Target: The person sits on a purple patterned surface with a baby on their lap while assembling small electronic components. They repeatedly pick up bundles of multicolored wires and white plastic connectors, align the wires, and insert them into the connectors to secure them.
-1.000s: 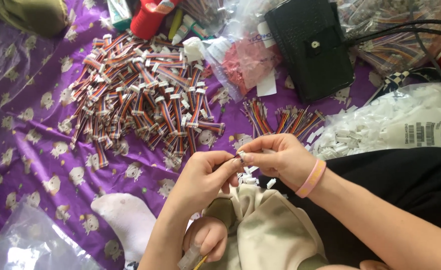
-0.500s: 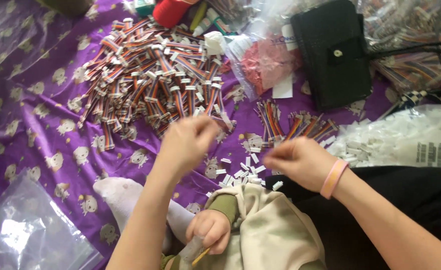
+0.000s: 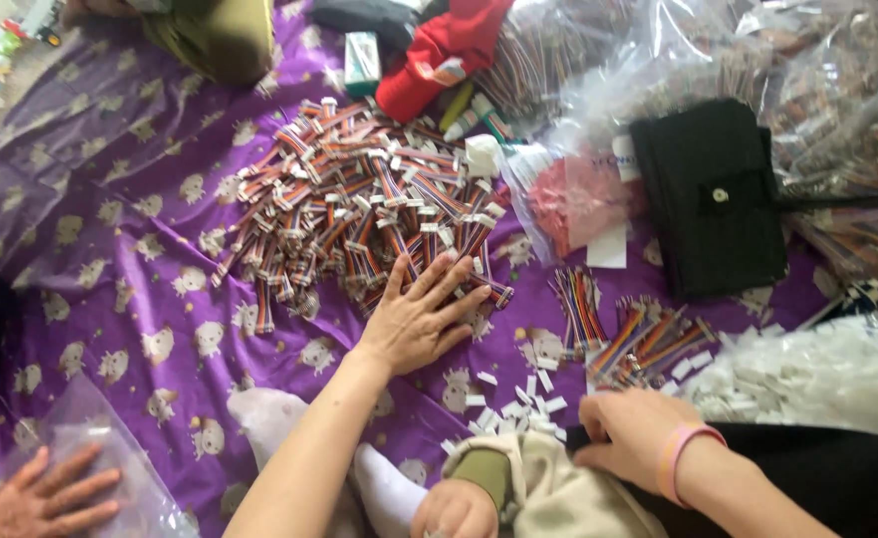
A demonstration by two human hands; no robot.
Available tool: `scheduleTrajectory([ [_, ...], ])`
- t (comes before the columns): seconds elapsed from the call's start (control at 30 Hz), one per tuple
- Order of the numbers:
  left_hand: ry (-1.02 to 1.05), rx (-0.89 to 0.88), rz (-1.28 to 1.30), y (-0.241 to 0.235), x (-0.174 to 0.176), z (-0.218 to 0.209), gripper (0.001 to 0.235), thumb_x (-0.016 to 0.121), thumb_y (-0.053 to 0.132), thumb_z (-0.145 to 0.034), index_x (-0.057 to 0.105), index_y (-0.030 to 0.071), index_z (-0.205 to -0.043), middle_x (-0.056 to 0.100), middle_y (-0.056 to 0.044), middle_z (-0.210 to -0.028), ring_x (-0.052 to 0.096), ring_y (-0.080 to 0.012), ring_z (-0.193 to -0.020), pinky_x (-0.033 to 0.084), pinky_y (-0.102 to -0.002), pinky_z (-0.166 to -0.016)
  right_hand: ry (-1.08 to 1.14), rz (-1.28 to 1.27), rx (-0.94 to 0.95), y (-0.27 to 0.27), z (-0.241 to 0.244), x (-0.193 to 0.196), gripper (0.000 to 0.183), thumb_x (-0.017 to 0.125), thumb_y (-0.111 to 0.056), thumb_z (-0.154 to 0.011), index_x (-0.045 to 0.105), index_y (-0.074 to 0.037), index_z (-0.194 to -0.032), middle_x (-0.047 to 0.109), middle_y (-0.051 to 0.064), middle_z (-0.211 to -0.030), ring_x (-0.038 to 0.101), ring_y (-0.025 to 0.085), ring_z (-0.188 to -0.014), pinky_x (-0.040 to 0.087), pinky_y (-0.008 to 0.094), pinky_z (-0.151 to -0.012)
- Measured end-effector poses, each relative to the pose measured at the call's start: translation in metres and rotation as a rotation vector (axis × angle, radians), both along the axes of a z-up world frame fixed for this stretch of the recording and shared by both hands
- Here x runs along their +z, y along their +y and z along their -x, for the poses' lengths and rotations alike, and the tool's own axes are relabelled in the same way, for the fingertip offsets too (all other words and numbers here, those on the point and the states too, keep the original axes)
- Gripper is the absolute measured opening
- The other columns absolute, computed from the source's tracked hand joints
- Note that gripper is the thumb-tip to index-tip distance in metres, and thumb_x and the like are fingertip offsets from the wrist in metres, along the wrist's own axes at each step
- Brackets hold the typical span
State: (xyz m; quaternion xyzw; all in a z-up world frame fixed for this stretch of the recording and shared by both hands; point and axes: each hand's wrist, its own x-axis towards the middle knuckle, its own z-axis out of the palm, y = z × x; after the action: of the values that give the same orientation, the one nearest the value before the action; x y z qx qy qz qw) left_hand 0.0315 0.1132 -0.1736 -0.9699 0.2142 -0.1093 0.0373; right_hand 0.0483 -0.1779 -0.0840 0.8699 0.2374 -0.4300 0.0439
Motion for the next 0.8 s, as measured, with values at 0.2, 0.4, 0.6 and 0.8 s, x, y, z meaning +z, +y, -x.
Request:
scheduleTrajectory([
  [0.2, 0.109, 0.071, -0.083, 0.032, 0.003, -0.056, 0.056, 0.037, 0.037, -0.092, 0.016, 0.047, -0.143, 0.011, 0.011, -0.153, 0.008, -0.0167, -0.140, -0.016, -0.052, -0.109, 0.062, 0.043, 0.067, -0.002, 0.001, -0.008, 0.024, 0.067, -0.052, -0.074, 0.066, -0.028, -0.076, 0.067, -0.010, -0.080, 0.062, 0.015, -0.078, 0.050, 0.027, -0.074],
  [0.4, 0.000, 0.209, -0.059, 0.041, -0.001, -0.087, 0.052, 0.047, 0.035, -0.090, 0.039, 0.036, -0.142, 0.013, 0.003, -0.156, -0.002, -0.0217, -0.143, -0.016, -0.061, -0.105, 0.077, -0.223, -0.098, 0.000, -0.005, 0.007, 0.021, 0.062, -0.041, -0.076, 0.066, -0.021, -0.075, 0.069, -0.008, -0.072, 0.064, 0.013, -0.065, 0.051, 0.026, -0.065],
  [0.6, -0.023, 0.264, 0.080, -0.071, 0.062, -0.081, 0.027, 0.063, 0.036, -0.081, 0.065, 0.013, -0.068, 0.059, -0.009, -0.071, 0.055, -0.0216, -0.052, 0.046, -0.038, -0.055, 1.100, -0.786, -0.932, 0.002, 0.000, 0.017, 0.014, 0.060, -0.015, -0.089, 0.059, -0.003, -0.083, 0.050, 0.005, -0.056, 0.037, 0.010, -0.042, 0.022, 0.020, -0.037],
  [0.8, 0.196, 0.066, 0.422, -0.165, 0.050, -0.058, 0.035, 0.073, 0.042, -0.069, 0.060, 0.012, -0.082, 0.059, -0.006, -0.079, 0.060, -0.0295, -0.056, 0.049, -0.040, -0.049, 1.369, -0.842, -0.775, 0.006, 0.010, 0.037, 0.014, 0.054, -0.012, -0.087, 0.062, -0.002, -0.081, 0.059, 0.008, -0.063, 0.045, 0.009, -0.048, 0.028, 0.017, -0.037],
])
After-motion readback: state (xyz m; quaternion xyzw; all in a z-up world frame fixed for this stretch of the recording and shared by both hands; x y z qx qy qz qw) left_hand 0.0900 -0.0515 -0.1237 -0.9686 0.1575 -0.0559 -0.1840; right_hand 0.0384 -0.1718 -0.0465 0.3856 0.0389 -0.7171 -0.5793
